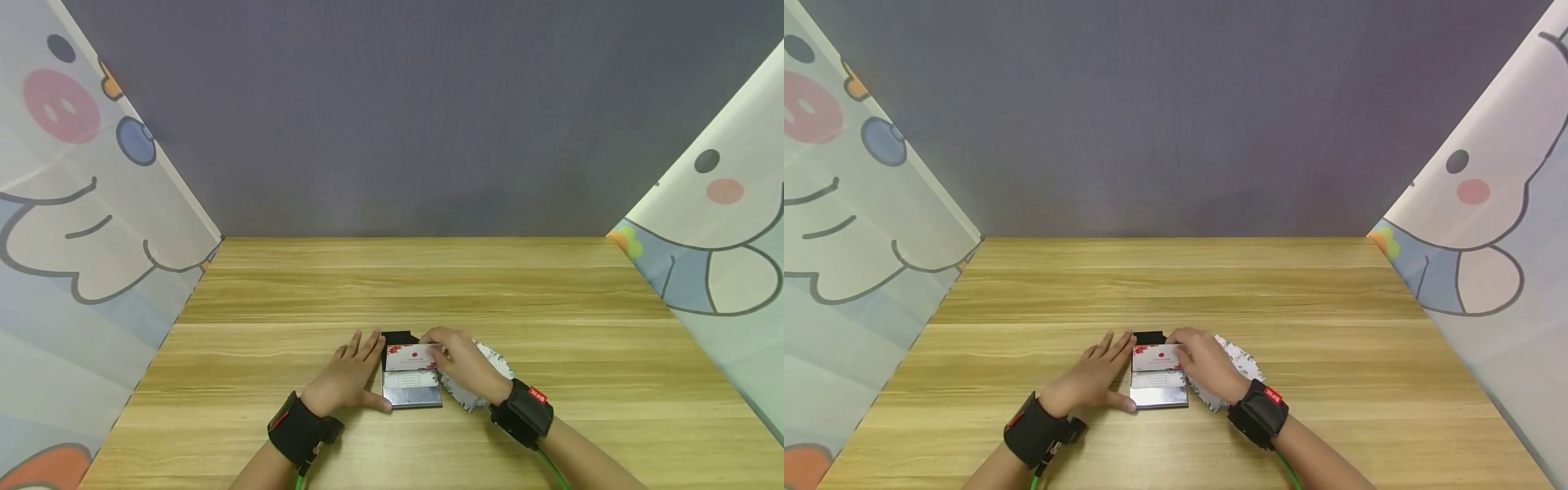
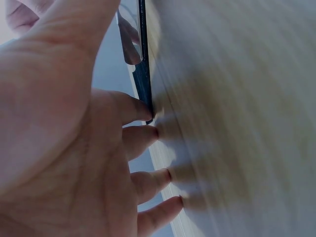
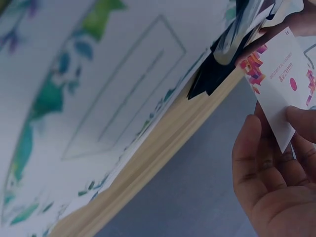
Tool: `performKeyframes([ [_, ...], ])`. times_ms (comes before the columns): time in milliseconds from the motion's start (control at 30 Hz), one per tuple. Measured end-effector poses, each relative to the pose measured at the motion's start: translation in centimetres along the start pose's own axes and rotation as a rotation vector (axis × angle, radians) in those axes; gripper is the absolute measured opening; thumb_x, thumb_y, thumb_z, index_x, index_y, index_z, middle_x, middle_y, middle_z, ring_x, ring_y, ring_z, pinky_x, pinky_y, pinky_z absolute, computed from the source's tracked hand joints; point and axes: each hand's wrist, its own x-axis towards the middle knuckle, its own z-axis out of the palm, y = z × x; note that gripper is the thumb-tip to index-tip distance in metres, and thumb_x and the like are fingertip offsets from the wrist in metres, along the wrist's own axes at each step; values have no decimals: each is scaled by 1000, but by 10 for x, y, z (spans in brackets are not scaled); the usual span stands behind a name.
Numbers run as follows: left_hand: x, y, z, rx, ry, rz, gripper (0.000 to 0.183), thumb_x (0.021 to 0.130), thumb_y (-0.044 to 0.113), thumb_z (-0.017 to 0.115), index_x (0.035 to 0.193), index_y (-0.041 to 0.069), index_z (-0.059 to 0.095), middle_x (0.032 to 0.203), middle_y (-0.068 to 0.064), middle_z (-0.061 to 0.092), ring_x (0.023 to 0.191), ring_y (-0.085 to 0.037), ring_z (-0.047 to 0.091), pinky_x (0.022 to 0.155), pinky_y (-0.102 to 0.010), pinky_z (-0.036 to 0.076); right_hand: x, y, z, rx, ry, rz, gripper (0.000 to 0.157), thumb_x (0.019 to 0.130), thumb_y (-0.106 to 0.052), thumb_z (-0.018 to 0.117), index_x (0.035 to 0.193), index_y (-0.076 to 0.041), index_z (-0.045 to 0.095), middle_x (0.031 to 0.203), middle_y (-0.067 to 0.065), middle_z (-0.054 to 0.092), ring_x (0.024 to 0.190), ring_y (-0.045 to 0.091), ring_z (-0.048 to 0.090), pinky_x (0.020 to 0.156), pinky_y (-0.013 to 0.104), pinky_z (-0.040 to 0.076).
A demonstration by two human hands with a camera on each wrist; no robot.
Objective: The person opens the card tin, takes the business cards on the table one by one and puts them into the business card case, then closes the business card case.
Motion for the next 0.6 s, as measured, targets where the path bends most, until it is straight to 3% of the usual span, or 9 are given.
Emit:
performKeyframes([
  [600, 0, 0, 0, 5, 3, -4, 113, 63, 65, 63, 144, 0, 18, 152, -19, 15, 134, -45, 10, 103, -59, 27, -1, 4, 10, 10, -93, 29, 24, 83, 3, 55, 101, -11, 63, 96, 5, 67, 65, 6, 53, 54, 24, 48],
])
